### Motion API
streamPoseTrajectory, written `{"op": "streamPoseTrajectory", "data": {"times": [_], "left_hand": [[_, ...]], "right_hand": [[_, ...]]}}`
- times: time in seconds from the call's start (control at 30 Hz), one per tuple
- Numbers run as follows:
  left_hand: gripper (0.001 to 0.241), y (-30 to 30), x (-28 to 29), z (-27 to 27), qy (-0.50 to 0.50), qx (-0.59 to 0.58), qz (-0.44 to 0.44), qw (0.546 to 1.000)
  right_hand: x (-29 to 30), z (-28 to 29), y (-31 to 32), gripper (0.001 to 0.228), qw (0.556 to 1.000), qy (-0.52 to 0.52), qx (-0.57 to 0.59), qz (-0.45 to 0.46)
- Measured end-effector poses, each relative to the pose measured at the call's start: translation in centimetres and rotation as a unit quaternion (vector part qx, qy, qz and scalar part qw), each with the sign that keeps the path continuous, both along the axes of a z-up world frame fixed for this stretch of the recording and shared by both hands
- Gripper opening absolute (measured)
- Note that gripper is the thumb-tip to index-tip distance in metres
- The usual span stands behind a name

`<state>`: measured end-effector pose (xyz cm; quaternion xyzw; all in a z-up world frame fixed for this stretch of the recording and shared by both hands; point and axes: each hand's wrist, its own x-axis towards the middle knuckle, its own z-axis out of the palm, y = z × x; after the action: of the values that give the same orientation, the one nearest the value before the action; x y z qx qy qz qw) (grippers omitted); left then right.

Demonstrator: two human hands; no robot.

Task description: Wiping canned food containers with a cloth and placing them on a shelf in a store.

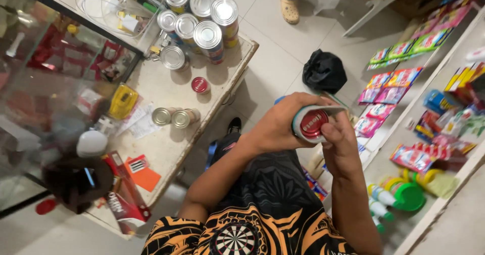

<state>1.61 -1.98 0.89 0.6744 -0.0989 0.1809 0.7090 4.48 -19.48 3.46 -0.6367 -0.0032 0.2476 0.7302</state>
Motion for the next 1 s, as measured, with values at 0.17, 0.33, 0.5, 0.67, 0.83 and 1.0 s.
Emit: {"op": "streamPoseTrajectory", "data": {"times": [0.17,0.33,0.5,0.67,0.83,1.0], "left_hand": [[0.070,-3.5,1.7,-1.2,-0.026,0.006,0.024,0.999],[0.071,-5.9,2.2,-1.3,-0.033,0.028,0.088,0.995],[0.070,-6.2,1.5,-0.2,-0.016,0.011,0.153,0.988],[0.067,-7.3,1.6,-1.3,-0.028,0.028,0.180,0.983],[0.065,-9.4,1.6,0.7,-0.013,0.058,0.223,0.973],[0.067,-11.4,1.9,0.0,-0.025,0.009,0.195,0.980]], "right_hand": [[3.2,-0.5,-4.2,0.089,0.999,-0.019,-0.011,0.041],[5.8,0.0,-4.6,0.101,0.994,0.034,0.068,0.082],[7.1,-1.7,-4.3,0.100,0.987,0.022,0.067,0.142],[9.0,-2.3,-5.5,0.111,0.973,0.063,0.106,0.195],[9.5,-0.7,-6.2,0.112,0.959,0.090,0.147,0.223],[9.6,-1.2,-8.5,0.110,0.968,-0.008,0.059,0.242]]}}
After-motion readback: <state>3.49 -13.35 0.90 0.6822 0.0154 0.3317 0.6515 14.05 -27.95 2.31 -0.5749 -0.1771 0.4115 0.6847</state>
